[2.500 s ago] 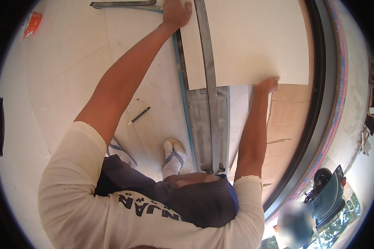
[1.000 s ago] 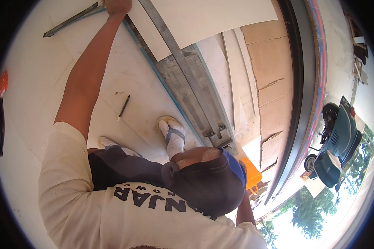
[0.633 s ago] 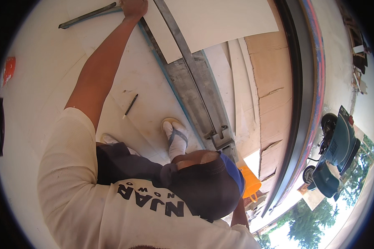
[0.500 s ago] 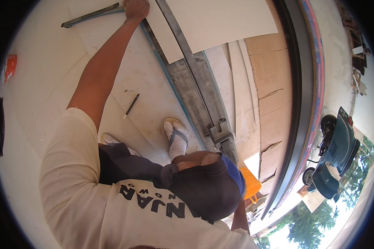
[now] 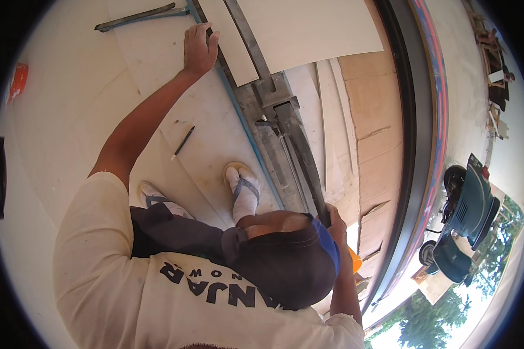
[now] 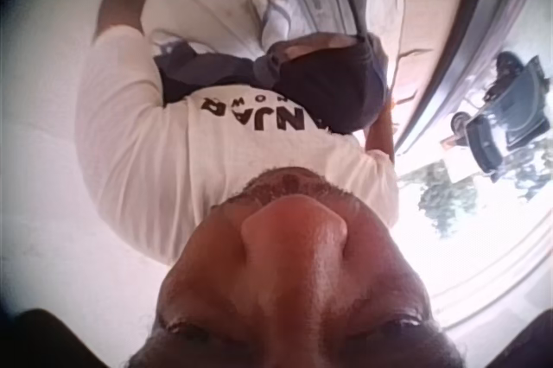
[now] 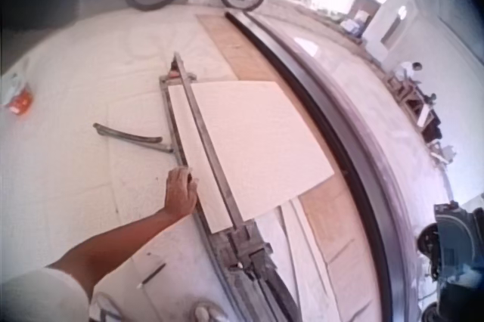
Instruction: The person measures a tile with a tape measure, marks it with a pencil, and سپس places the tile into a tile cutter to score and snap it. The person then picks up the cut piece.
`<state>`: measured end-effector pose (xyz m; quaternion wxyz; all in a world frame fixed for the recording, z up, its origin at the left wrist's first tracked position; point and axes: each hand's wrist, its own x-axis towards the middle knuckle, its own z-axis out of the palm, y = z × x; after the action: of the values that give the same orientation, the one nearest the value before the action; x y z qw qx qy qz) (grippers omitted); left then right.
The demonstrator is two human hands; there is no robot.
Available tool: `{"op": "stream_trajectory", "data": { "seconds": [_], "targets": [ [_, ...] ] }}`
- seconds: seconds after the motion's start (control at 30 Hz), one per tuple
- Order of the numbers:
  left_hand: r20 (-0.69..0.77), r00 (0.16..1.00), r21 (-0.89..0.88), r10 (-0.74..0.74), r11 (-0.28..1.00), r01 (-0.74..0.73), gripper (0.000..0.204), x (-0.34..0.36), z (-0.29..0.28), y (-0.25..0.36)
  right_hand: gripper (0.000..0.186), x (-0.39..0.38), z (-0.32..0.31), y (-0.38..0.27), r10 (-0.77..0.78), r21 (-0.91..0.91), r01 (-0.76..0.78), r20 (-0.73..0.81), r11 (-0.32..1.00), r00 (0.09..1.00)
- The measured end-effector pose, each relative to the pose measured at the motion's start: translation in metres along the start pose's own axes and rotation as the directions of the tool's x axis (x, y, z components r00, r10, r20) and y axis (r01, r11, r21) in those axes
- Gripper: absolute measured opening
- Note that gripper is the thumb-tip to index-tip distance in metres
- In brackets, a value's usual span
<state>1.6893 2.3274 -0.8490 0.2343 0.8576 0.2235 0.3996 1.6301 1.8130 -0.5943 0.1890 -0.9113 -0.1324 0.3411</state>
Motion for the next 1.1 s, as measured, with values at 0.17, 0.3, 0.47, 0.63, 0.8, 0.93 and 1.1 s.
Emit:
{"op": "stream_trajectory", "data": {
  "seconds": [0.17, 0.3, 0.47, 0.63, 0.8, 0.93, 1.1],
  "targets": [
    [0.364, 0.925, -0.263, -0.113, 0.94, 0.218, 0.034, -0.084, -0.045, 0.085, 0.04, 0.015, -0.007, 0.032, 0.185, -0.141, -0.162, 0.172, 0.977, 0.968],
    [0.59, 0.807, -0.219, -0.026, 0.957, 0.191, 0.043, -0.127, -0.062, 0.131, 0.034, 0.005, 0.005, 0.068, 0.161, -0.114, -0.156, 0.033, 0.981, 0.986],
    [0.701, 0.713, -0.112, 0.017, 0.99, 0.087, 0.044, -0.136, -0.05, 0.147, 0.032, 0.015, 0.001, 0.028, 0.196, 0.018, -0.198, 0.064, 0.98, 0.978],
    [0.595, 0.804, -0.095, -0.009, 0.992, 0.082, 0.03, -0.116, -0.037, 0.137, 0.035, 0.036, -0.014, -0.039, 0.053, -0.076, -0.048, 0.068, 0.996, 0.996],
    [0.62, 0.784, -0.068, -0.03, 0.994, 0.091, 0.025, -0.104, -0.042, 0.128, 0.031, 0.037, -0.006, -0.031, -0.034, 0.265, 0.012, 0.075, 0.964, 0.997],
    [0.618, 0.785, -0.077, -0.049, 0.989, 0.123, 0.026, -0.101, -0.045, 0.128, 0.029, 0.036, 0.002, 0.011, 0.106, 0.279, -0.14, 0.132, 0.95, 0.986],
    [0.654, 0.751, -0.041, -0.087, 0.988, 0.15, 0.027, -0.1, -0.043, 0.129, 0.031, 0.032, 0.019, 0.048, 0.286, 0.446, -0.349, 0.205, 0.824, 0.936]
  ]
}}
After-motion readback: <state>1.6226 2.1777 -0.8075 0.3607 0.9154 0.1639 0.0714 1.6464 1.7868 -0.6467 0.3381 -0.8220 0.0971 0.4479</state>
